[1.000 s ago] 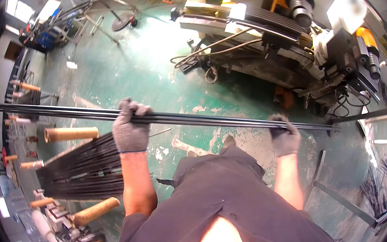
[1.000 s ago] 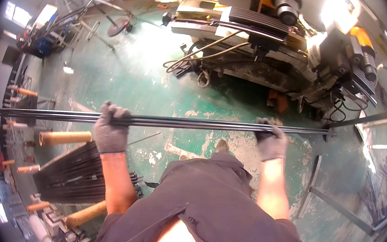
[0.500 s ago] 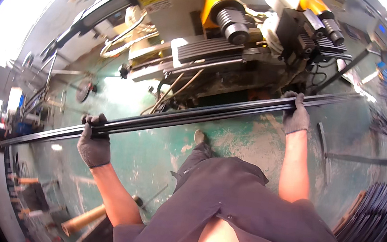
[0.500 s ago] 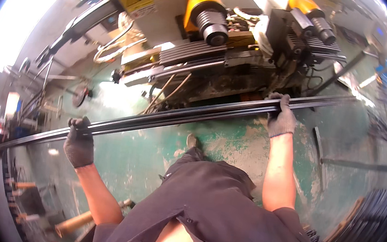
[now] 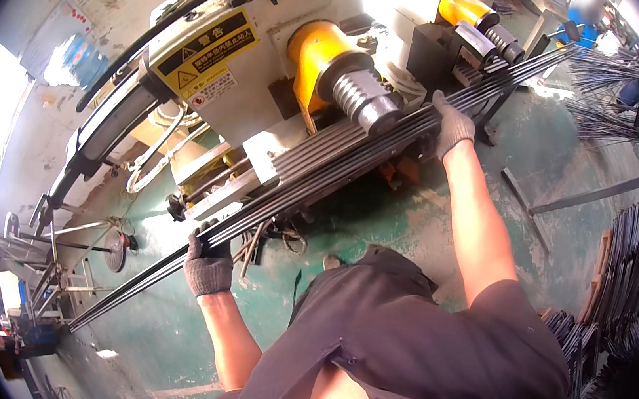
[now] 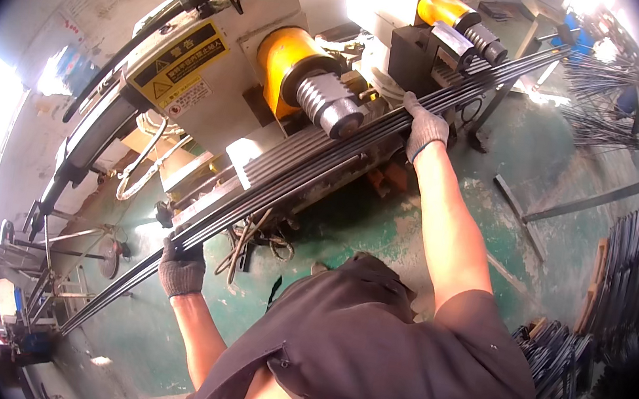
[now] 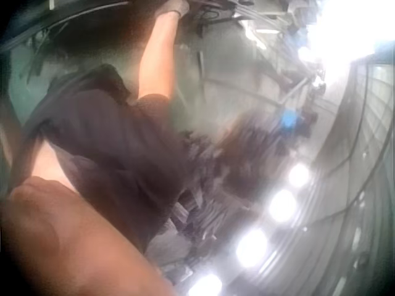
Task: The person picks up bundles of long metal rods from the floor and places them into a bending machine. They operate the machine to bend the rods into U-shapes, then remove the finished pieces and stack them on the floor.
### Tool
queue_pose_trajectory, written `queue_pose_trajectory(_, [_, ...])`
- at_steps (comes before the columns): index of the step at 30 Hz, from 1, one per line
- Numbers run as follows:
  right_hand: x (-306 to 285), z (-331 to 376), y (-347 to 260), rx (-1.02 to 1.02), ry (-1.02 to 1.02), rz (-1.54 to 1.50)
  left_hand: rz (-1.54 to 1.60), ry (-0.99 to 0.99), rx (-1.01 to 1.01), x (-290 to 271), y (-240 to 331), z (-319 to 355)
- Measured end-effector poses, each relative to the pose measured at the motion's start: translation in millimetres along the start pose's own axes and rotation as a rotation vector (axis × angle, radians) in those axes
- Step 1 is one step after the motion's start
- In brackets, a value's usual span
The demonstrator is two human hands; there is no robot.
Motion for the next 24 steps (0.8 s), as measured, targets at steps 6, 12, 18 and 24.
queue_pose_trajectory(6, [22, -45, -27, 0.007, 0.136, 0.307, 0.026, 0.065, 0.157, -54, 68, -57])
queue_pose_trajectory(12, [9, -85, -30, 0.006, 0.081, 0.265, -0.074, 0.153, 0.076, -48, 29, -61])
queue_pose_trajectory(18, [-18, -131, -33, -0.002, 0.014, 0.037, -0.129, 0.123, 0.112, -41, 1, -70])
queue_pose_trajectory(24, [-8, -118, -40, -0.112, 0.046, 0.140, -0.079, 0.266, 0.105, -26, 3, -71])
Point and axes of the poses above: each hand's wrist, its own z-axis away from the middle knuckle, its own x-axis out of the palm, y = z × x, the point moved 2 cm from there along -z, towards the middle knuckle, and after that the axes turned 9 degrees about -y, right-handed, at the moved point
